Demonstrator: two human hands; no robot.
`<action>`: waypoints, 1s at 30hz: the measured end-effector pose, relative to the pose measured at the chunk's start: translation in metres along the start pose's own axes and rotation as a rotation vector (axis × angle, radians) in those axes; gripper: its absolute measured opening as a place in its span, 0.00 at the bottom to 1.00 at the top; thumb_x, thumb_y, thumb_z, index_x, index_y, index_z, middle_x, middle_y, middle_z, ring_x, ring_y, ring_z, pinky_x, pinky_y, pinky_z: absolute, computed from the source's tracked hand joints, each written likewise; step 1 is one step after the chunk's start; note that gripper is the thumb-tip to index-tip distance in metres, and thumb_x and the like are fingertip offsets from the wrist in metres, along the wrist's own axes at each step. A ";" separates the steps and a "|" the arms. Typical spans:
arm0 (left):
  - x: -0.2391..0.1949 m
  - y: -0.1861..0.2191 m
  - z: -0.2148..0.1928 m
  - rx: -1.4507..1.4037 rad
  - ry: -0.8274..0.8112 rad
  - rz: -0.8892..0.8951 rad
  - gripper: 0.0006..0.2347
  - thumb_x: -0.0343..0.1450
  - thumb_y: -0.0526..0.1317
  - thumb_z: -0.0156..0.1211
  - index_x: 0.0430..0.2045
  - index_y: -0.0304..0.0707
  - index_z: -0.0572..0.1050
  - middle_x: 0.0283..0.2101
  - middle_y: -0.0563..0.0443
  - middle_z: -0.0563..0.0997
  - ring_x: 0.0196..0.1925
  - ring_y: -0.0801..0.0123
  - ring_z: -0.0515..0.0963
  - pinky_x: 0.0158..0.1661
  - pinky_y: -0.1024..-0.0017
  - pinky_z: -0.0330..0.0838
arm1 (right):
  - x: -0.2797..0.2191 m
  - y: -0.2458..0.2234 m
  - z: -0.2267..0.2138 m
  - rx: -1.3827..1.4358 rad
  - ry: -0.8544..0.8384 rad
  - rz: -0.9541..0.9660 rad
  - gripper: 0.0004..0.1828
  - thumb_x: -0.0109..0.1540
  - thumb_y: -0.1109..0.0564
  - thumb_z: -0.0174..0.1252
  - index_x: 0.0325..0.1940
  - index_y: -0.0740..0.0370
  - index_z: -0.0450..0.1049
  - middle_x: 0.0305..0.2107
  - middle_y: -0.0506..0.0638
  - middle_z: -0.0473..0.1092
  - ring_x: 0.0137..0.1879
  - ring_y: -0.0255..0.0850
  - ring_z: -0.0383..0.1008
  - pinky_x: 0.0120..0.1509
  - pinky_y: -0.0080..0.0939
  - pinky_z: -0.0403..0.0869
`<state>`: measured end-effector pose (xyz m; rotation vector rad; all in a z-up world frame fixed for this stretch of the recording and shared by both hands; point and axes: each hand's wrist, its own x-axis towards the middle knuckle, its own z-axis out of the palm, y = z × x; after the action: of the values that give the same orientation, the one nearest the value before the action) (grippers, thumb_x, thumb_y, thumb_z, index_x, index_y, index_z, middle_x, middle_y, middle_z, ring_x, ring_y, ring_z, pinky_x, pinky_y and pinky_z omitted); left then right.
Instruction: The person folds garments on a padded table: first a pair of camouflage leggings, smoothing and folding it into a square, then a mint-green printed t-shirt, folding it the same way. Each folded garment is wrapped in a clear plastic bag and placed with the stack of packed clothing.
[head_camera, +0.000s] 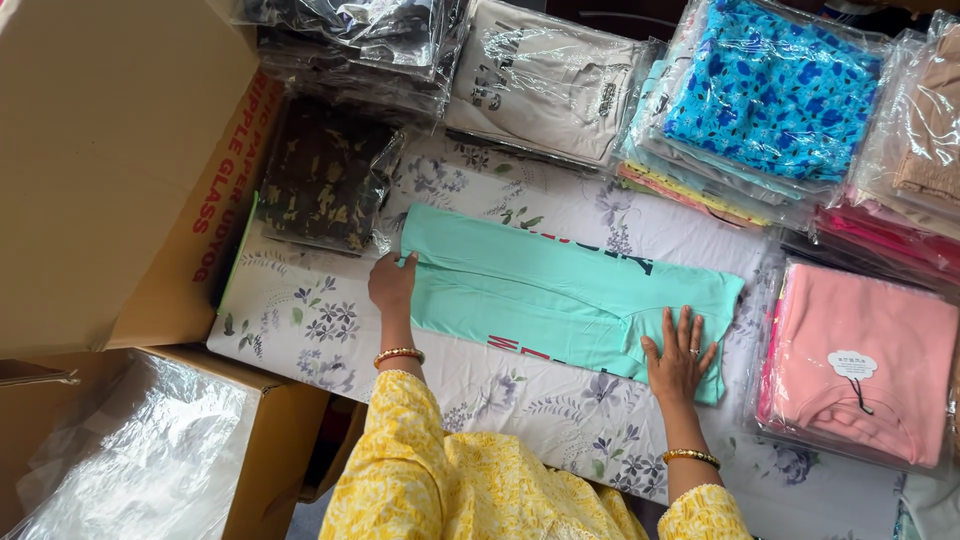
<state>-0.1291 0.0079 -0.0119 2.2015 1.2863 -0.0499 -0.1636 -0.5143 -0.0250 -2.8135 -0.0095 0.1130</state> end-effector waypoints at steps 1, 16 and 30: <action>0.002 0.000 -0.001 0.002 0.000 0.001 0.20 0.65 0.57 0.67 0.43 0.45 0.81 0.49 0.46 0.83 0.50 0.50 0.81 0.48 0.55 0.74 | 0.000 -0.001 0.000 0.002 0.000 0.001 0.43 0.65 0.23 0.33 0.79 0.42 0.52 0.78 0.46 0.41 0.83 0.46 0.31 0.80 0.67 0.25; -0.091 0.044 0.046 0.070 -0.073 0.558 0.15 0.73 0.42 0.56 0.56 0.56 0.76 0.39 0.47 0.84 0.37 0.51 0.83 0.37 0.55 0.76 | 0.001 -0.006 -0.002 -0.021 0.022 0.015 0.41 0.66 0.23 0.33 0.79 0.41 0.52 0.79 0.45 0.41 0.84 0.46 0.32 0.80 0.66 0.26; -0.092 0.033 -0.018 0.270 -0.574 0.546 0.29 0.71 0.49 0.60 0.69 0.60 0.59 0.37 0.44 0.83 0.44 0.50 0.82 0.44 0.54 0.75 | -0.001 -0.006 0.000 -0.031 0.040 0.008 0.39 0.67 0.26 0.36 0.79 0.42 0.53 0.79 0.46 0.42 0.83 0.47 0.33 0.80 0.67 0.27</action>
<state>-0.1557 -0.0672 0.0474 2.4327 0.3673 -0.6202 -0.1644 -0.5085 -0.0227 -2.8462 0.0094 0.0587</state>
